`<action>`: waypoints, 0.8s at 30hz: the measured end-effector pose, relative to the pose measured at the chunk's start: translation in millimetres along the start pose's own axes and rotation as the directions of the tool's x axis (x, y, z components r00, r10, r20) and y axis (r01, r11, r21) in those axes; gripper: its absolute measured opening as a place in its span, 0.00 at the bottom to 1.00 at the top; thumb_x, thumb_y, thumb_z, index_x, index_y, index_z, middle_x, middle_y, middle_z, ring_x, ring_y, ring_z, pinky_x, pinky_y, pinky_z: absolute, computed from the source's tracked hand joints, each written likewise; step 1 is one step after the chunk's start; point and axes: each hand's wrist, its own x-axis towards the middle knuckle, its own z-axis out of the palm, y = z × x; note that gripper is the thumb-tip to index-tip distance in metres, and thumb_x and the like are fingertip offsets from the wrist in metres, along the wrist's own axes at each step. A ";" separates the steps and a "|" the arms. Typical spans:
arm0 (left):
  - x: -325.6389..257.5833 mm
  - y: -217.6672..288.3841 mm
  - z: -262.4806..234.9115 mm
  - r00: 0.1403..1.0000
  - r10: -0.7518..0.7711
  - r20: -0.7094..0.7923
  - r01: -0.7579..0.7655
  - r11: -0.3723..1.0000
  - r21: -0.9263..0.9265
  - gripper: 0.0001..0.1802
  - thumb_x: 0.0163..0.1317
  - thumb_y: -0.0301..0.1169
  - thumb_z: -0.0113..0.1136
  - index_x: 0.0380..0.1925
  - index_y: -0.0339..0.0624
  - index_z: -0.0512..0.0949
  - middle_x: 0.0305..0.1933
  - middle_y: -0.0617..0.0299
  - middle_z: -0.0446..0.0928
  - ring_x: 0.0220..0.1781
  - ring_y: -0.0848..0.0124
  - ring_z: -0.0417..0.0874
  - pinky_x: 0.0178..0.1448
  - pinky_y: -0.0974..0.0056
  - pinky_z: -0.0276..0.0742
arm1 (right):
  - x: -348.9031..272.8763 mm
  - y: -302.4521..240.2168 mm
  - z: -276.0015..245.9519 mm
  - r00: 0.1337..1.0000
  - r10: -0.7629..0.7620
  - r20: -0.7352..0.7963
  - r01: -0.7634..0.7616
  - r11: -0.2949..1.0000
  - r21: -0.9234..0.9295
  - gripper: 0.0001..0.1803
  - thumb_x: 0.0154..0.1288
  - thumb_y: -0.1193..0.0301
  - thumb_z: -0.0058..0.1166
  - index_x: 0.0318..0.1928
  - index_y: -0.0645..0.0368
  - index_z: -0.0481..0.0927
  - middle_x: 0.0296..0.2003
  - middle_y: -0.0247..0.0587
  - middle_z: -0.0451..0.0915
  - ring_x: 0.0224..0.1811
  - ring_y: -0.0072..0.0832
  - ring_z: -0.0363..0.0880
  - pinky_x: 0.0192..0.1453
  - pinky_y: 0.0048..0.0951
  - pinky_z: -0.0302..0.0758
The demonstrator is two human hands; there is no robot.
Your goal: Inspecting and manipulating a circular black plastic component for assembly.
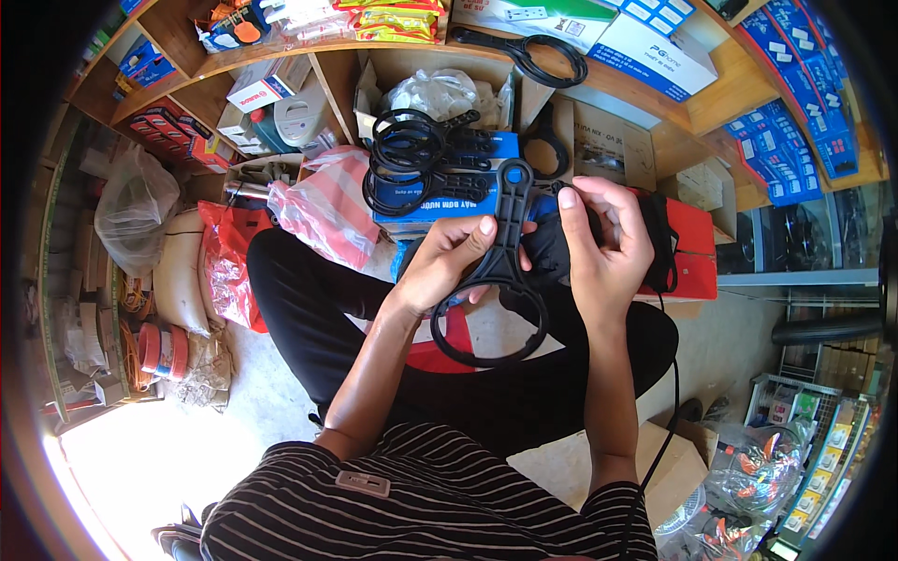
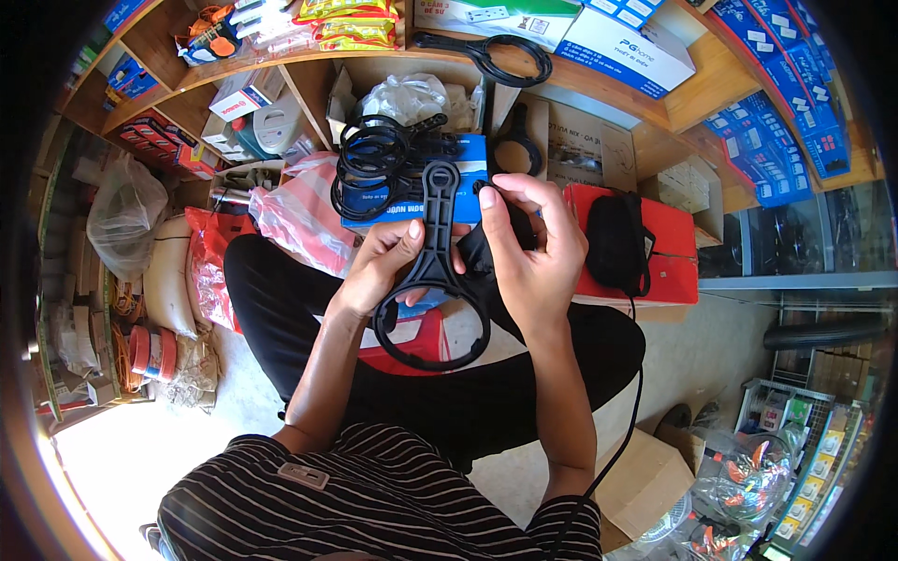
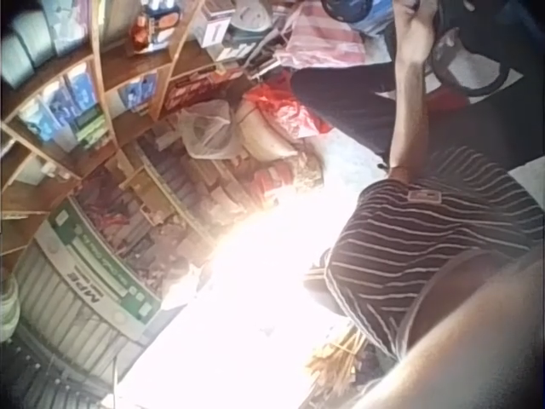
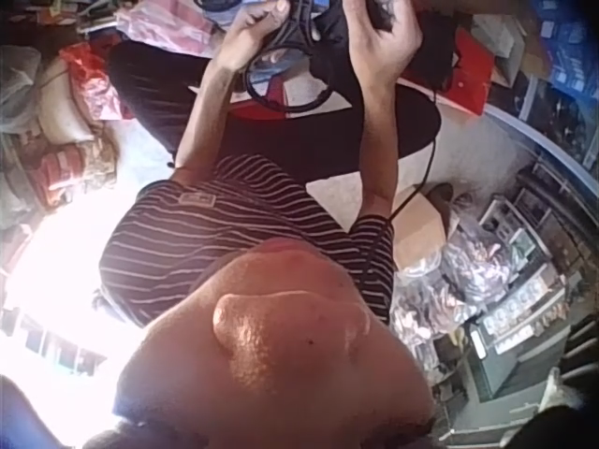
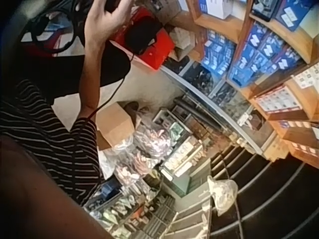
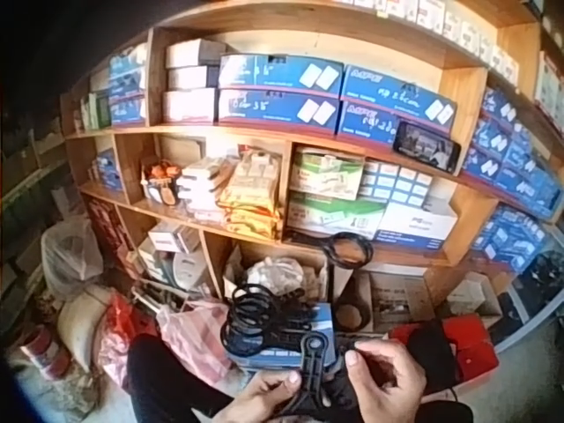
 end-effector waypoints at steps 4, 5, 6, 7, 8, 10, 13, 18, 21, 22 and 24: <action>-0.4 3.4 3.7 1.000 -0.029 -0.001 0.028 0.997 -0.074 0.28 0.84 0.45 0.41 0.63 0.30 0.75 0.39 0.51 0.86 0.14 0.78 0.73 0.18 0.75 0.65 | -1.1 -0.4 -1.5 1.000 0.023 0.001 -0.023 1.000 -0.010 0.09 0.68 0.80 0.67 0.47 0.66 0.83 0.38 0.39 0.85 0.41 0.21 0.85 0.47 0.23 0.80; -0.6 3.4 4.6 1.000 -0.029 -0.002 0.029 0.997 -0.074 0.28 0.84 0.45 0.41 0.63 0.30 0.75 0.39 0.51 0.86 0.14 0.78 0.73 0.18 0.75 0.65 | -1.6 1.1 -2.2 0.999 0.031 0.011 -0.031 1.000 -0.008 0.09 0.68 0.80 0.67 0.46 0.66 0.83 0.38 0.39 0.85 0.41 0.21 0.85 0.47 0.23 0.80; -0.9 2.9 5.5 1.000 -0.016 -0.002 0.016 0.998 -0.063 0.27 0.84 0.44 0.42 0.63 0.31 0.75 0.39 0.52 0.86 0.14 0.78 0.74 0.18 0.75 0.66 | -2.6 1.9 -2.8 0.999 0.039 0.021 -0.039 0.999 -0.006 0.08 0.68 0.80 0.66 0.46 0.66 0.82 0.37 0.39 0.86 0.40 0.21 0.85 0.47 0.23 0.80; -0.2 3.1 6.3 1.000 -0.001 -0.001 0.001 0.999 -0.051 0.26 0.84 0.44 0.42 0.62 0.33 0.76 0.39 0.52 0.86 0.15 0.78 0.75 0.18 0.75 0.66 | -2.9 1.4 -2.6 0.999 0.038 0.020 -0.038 0.999 -0.006 0.08 0.68 0.80 0.66 0.46 0.66 0.82 0.37 0.39 0.86 0.40 0.21 0.85 0.47 0.23 0.80; -0.1 2.2 6.8 1.000 -0.001 0.000 0.001 0.999 -0.051 0.26 0.84 0.44 0.42 0.62 0.33 0.76 0.39 0.52 0.86 0.15 0.78 0.75 0.18 0.75 0.66 | -4.0 0.7 -2.0 0.998 0.050 0.042 -0.050 0.999 -0.008 0.08 0.68 0.80 0.66 0.46 0.65 0.82 0.36 0.38 0.86 0.39 0.20 0.85 0.46 0.23 0.80; -0.5 -0.3 7.8 1.000 -0.013 0.010 0.013 0.999 -0.044 0.24 0.84 0.44 0.44 0.62 0.35 0.76 0.39 0.53 0.86 0.16 0.77 0.77 0.19 0.75 0.68 | -4.9 0.8 -1.2 0.996 0.062 0.063 -0.062 0.998 -0.011 0.08 0.68 0.80 0.66 0.45 0.65 0.82 0.36 0.38 0.86 0.39 0.20 0.85 0.45 0.23 0.80; 0.9 1.4 10.8 1.000 -0.016 -0.007 0.016 1.000 -0.001 0.24 0.83 0.45 0.45 0.61 0.36 0.76 0.39 0.55 0.86 0.17 0.77 0.78 0.21 0.75 0.70 | -4.9 6.9 1.3 0.994 0.077 0.076 -0.075 0.997 -0.035 0.08 0.67 0.80 0.67 0.44 0.64 0.82 0.35 0.38 0.86 0.37 0.20 0.84 0.42 0.23 0.79; 5.2 11.0 14.1 0.999 -0.016 -0.044 0.020 0.996 0.092 0.25 0.83 0.46 0.46 0.61 0.36 0.77 0.40 0.58 0.86 0.19 0.77 0.78 0.22 0.74 0.70 | 2.9 7.5 3.3 0.999 -0.002 0.039 0.005 0.998 -0.068 0.08 0.67 0.80 0.67 0.45 0.65 0.82 0.35 0.38 0.86 0.37 0.20 0.84 0.42 0.23 0.79; 4.3 9.9 16.2 0.997 -0.011 -0.071 0.018 0.995 0.096 0.23 0.83 0.47 0.46 0.54 0.38 0.78 0.35 0.62 0.83 0.17 0.78 0.75 0.20 0.74 0.69 | 3.3 -3.8 1.2 0.999 0.015 0.048 -0.013 0.999 -0.045 0.08 0.68 0.80 0.66 0.46 0.65 0.82 0.35 0.38 0.85 0.35 0.20 0.84 0.40 0.24 0.80; 5.8 10.3 17.0 0.997 -0.006 -0.075 0.012 0.997 0.074 0.23 0.83 0.48 0.46 0.47 0.39 0.80 0.30 0.65 0.80 0.16 0.80 0.74 0.18 0.73 0.68 | 3.0 -9.8 -1.1 0.994 0.083 0.067 -0.084 0.997 0.002 0.08 0.69 0.79 0.65 0.46 0.66 0.82 0.36 0.38 0.85 0.34 0.20 0.84 0.40 0.24 0.80; 5.6 12.8 21.8 0.992 0.013 -0.123 -0.011 1.000 0.019 0.22 0.82 0.50 0.48 0.49 0.40 0.75 0.31 0.62 0.79 0.15 0.77 0.75 0.17 0.71 0.70 | 0.3 -13.8 -6.9 0.958 0.189 0.217 -0.199 0.980 0.028 0.11 0.71 0.77 0.65 0.51 0.68 0.83 0.41 0.36 0.86 0.43 0.18 0.83 0.49 0.23 0.81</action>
